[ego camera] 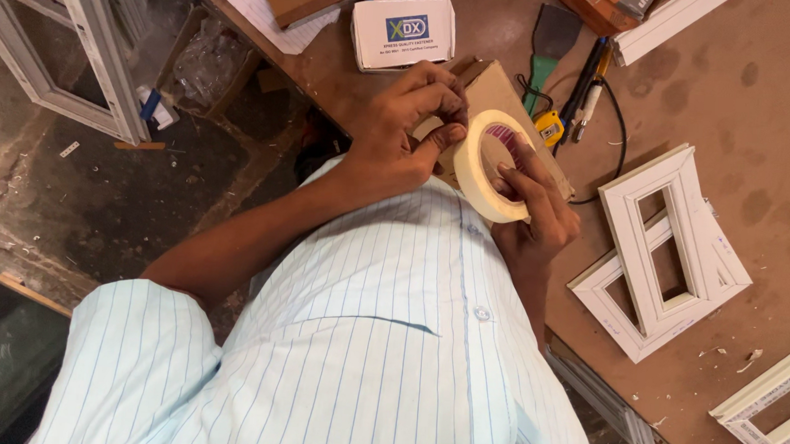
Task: The person carries a cardboard box to a workbench and secures it with packing tape. They then pick up white frame pieces, align them, and assemble them into a rectangular frame on the table.
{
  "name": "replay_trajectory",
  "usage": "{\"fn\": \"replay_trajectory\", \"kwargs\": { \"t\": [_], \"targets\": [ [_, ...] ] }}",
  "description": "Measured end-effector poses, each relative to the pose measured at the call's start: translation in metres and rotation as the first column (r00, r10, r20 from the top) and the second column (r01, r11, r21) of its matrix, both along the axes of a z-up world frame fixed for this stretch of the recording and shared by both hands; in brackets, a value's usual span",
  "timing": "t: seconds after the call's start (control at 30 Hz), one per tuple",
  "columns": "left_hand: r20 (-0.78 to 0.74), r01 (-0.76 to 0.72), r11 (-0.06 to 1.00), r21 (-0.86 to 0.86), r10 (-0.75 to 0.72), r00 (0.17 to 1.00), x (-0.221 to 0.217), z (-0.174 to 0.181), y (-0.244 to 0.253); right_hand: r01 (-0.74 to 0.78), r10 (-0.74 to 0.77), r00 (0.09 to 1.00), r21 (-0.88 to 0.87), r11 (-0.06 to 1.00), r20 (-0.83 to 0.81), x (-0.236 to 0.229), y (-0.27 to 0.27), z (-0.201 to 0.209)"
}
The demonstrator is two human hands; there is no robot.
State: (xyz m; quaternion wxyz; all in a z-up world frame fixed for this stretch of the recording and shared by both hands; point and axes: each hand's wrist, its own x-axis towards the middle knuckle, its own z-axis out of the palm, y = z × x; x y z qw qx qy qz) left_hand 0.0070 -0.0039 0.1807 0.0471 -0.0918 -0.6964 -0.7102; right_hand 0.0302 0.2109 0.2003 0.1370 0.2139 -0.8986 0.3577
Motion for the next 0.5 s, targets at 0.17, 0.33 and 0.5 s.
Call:
{"fn": "replay_trajectory", "kwargs": {
  "t": [0.17, 0.33, 0.5],
  "targets": [
    [0.077, -0.028, 1.0, -0.001, 0.028, 0.997, 0.0028, -0.0049, 0.0023, 0.016, -0.016, 1.0, 0.001, 1.0, -0.016, -0.0002, -0.0023, -0.0029],
    [0.11, -0.04, 0.999, -0.037, 0.044, 0.993, 0.0043, -0.0057, 0.0016, 0.014, -0.014, 1.0, 0.007, 1.0, -0.008, 0.002, -0.0026, -0.0016],
    [-0.048, -0.067, 0.988, -0.139, 0.061, 0.997, 0.005, -0.0054, 0.0021, 0.002, -0.003, 1.0, 0.017, 1.0, 0.018, 0.0018, -0.0039, 0.0015]
  ]
}}
